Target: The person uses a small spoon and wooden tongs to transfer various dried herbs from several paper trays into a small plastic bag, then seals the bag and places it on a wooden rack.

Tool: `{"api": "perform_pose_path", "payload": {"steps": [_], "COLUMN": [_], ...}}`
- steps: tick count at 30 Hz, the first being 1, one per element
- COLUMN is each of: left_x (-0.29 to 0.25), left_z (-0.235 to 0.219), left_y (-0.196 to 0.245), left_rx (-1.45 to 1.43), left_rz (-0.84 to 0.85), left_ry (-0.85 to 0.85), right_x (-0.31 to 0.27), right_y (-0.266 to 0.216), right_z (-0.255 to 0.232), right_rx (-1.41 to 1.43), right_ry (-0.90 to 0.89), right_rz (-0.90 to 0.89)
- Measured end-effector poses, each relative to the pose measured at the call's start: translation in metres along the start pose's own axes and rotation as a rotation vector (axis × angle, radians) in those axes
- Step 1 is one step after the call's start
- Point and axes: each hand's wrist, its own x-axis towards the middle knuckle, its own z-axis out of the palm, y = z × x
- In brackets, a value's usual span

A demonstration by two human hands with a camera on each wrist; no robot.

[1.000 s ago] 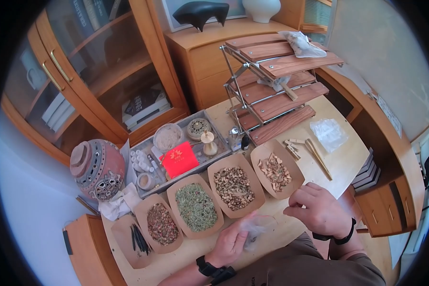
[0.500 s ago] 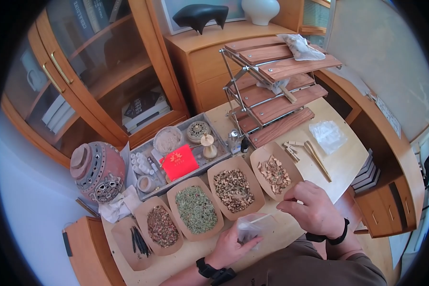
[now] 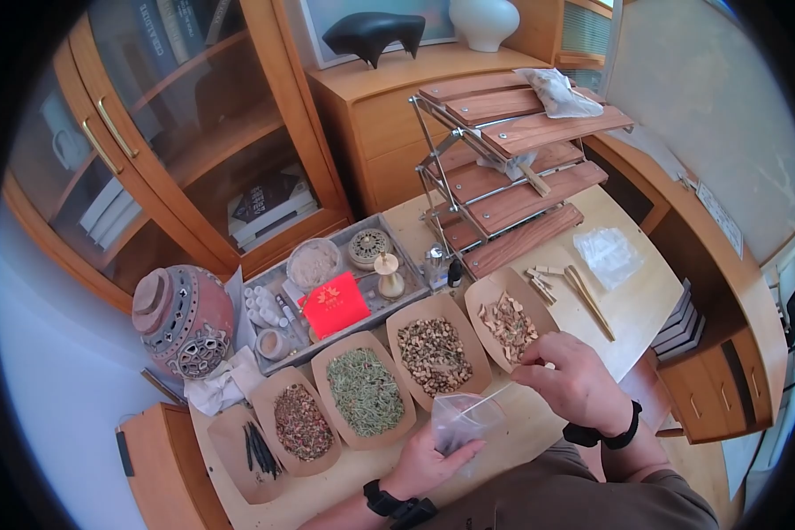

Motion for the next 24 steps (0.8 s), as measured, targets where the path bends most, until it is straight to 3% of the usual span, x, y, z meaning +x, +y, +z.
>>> {"api": "perform_pose_path", "payload": {"steps": [3,5,8,13,16,18,24], "left_x": [0.006,0.003,-0.001,-0.002,-0.002,-0.002,-0.004], "left_z": [0.002,0.005,0.001,0.002,0.0,0.001,0.0], "left_y": [0.004,0.006,0.0,-0.001,0.001,0.002,0.006], "left_rx": [-0.043,-0.2,-0.173,-0.116,-0.067,-0.047,-0.017], "left_rz": [0.105,0.037,-0.051,-0.018,-0.02,-0.03,-0.091], "left_ry": [0.04,0.13,0.118,0.118,0.077,0.056,0.004], "right_x": [0.0,-0.001,0.0,-0.004,-0.007,-0.009,-0.003], "right_y": [0.0,0.001,0.003,0.011,0.012,0.011,0.001], "right_z": [0.001,0.001,-0.006,-0.003,0.009,0.016,0.026], "right_rx": [0.028,0.029,0.048,0.028,0.022,0.003,-0.038], "right_ry": [0.007,0.027,0.087,0.196,0.183,0.036,-0.047], "right_rz": [-0.007,0.002,0.062,0.214,0.256,0.173,0.097]}}
